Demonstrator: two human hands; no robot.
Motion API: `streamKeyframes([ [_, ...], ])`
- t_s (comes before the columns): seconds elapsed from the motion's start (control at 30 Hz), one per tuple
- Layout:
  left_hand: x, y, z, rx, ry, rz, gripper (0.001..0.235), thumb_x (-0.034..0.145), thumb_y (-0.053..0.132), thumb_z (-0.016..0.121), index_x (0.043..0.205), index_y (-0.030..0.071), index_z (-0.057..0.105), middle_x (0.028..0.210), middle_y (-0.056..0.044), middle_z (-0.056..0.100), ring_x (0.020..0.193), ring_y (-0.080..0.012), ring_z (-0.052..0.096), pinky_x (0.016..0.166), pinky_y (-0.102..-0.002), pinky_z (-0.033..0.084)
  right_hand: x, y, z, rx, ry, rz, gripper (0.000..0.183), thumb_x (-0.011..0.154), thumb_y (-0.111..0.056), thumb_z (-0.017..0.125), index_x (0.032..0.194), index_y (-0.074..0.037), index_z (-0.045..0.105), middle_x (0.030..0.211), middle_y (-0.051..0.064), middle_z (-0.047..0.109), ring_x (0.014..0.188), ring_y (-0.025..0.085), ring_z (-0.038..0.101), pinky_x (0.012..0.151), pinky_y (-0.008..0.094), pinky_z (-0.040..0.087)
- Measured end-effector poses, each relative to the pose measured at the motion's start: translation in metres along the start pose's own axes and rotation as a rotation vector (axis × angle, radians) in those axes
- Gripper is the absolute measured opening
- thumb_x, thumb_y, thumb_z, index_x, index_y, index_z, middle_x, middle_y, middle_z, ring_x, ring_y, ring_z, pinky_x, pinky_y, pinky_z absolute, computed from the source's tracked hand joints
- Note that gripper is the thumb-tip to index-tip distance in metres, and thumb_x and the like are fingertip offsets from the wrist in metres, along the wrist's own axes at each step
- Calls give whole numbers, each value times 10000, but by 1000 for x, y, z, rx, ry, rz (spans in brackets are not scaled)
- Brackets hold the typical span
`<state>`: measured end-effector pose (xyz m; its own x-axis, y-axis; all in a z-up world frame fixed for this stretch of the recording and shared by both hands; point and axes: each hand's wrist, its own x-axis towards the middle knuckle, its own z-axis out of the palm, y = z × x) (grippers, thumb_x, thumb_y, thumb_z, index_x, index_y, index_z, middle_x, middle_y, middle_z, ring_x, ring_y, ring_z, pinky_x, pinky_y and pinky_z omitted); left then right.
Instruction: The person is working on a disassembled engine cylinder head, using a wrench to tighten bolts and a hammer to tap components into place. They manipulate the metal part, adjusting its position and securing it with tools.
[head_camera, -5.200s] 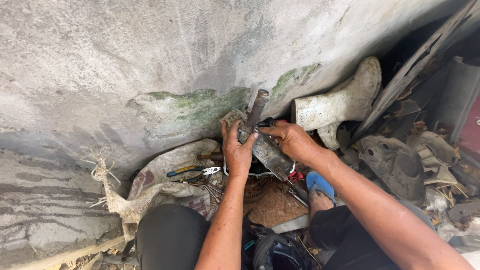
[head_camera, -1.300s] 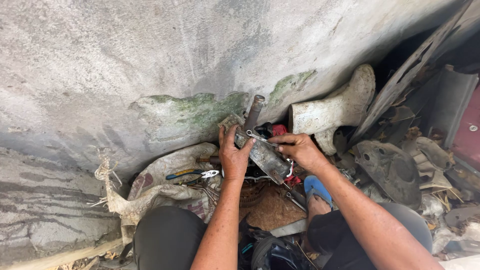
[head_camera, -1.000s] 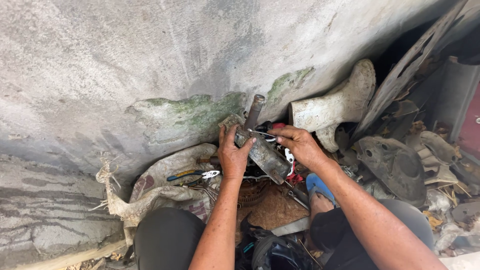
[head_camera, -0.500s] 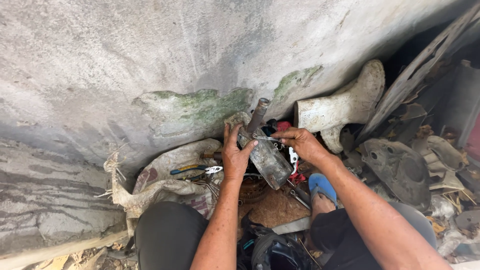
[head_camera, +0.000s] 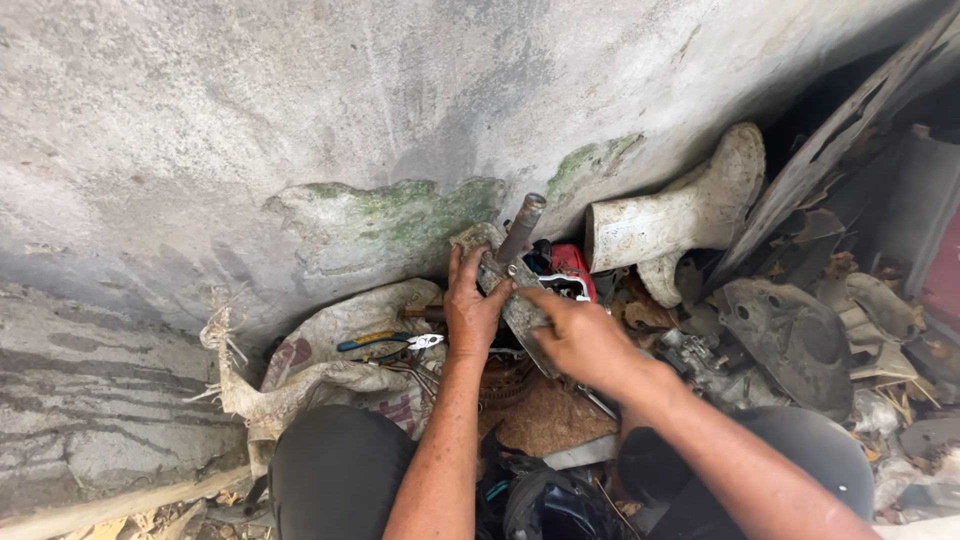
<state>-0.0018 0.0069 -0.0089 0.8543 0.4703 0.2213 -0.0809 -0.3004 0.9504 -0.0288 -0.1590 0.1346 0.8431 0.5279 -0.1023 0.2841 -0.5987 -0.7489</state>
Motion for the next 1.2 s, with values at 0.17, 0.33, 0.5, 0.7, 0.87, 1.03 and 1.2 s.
streamKeyframes([
  [0.17, 1, -20, 6, 7, 15, 13, 672, 748, 277, 906, 1359, 320, 629, 1533, -216, 453, 1262, -455, 566, 1061, -558, 475, 44, -34, 49, -225, -26, -122, 458, 908, -259, 700, 1330, -90, 644, 1079, 201, 733, 940, 410, 739, 813, 529, 609],
  [0.33, 4, -78, 25, 32, -14, -57, 637, 752, 278, 884, 1346, 326, 659, 1417, -109, 575, 1166, -404, 634, 967, -564, 529, 114, -45, 41, -386, 77, -287, 443, 940, -143, 636, 1361, -9, 604, 950, 217, 740, 878, 467, 731, 742, 584, 608],
  [0.5, 13, -38, 11, 72, -2, -97, 599, 730, 340, 891, 1296, 299, 700, 1310, -26, 675, 1108, -353, 687, 930, -560, 569, 180, -22, 51, -678, -92, -108, 262, 777, -242, 717, 912, -40, 812, 799, 215, 751, 787, 439, 752, 667, 597, 610],
  [0.7, 4, 18, -10, -97, -100, -57, 679, 893, 246, 764, 1499, 118, 485, 1554, -232, 394, 1343, -554, 416, 1084, -740, 428, 148, -46, 26, -610, -175, -44, 320, 771, -246, 755, 1000, -26, 787, 835, 236, 742, 850, 463, 743, 683, 624, 606],
  [0.87, 9, 12, -2, -66, -68, -68, 725, 817, 281, 820, 1477, 191, 535, 1593, -203, 371, 1391, -485, 400, 1141, -661, 395, 99, -88, -5, -399, -77, -171, 334, 956, -74, 522, 1242, 27, 662, 903, 324, 718, 852, 520, 716, 686, 615, 603],
  [1.03, -1, 26, -9, -33, -72, -80, 629, 829, 227, 759, 1426, 159, 572, 1585, -273, 350, 1360, -534, 414, 1158, -654, 377, 32, -77, -24, -197, 9, -261, 324, 925, -18, 459, 1223, -20, 587, 920, 352, 677, 886, 550, 672, 640, 639, 549],
  [1.2, 8, 2, 2, -17, -73, -72, 698, 769, 287, 882, 1405, 273, 595, 1614, -224, 327, 1363, -510, 439, 1109, -648, 427, -13, -23, -41, 977, -657, 2, 580, 912, -187, 504, 1406, 115, 484, 1281, 310, 665, 1118, 372, 691, 791, 417, 640],
])
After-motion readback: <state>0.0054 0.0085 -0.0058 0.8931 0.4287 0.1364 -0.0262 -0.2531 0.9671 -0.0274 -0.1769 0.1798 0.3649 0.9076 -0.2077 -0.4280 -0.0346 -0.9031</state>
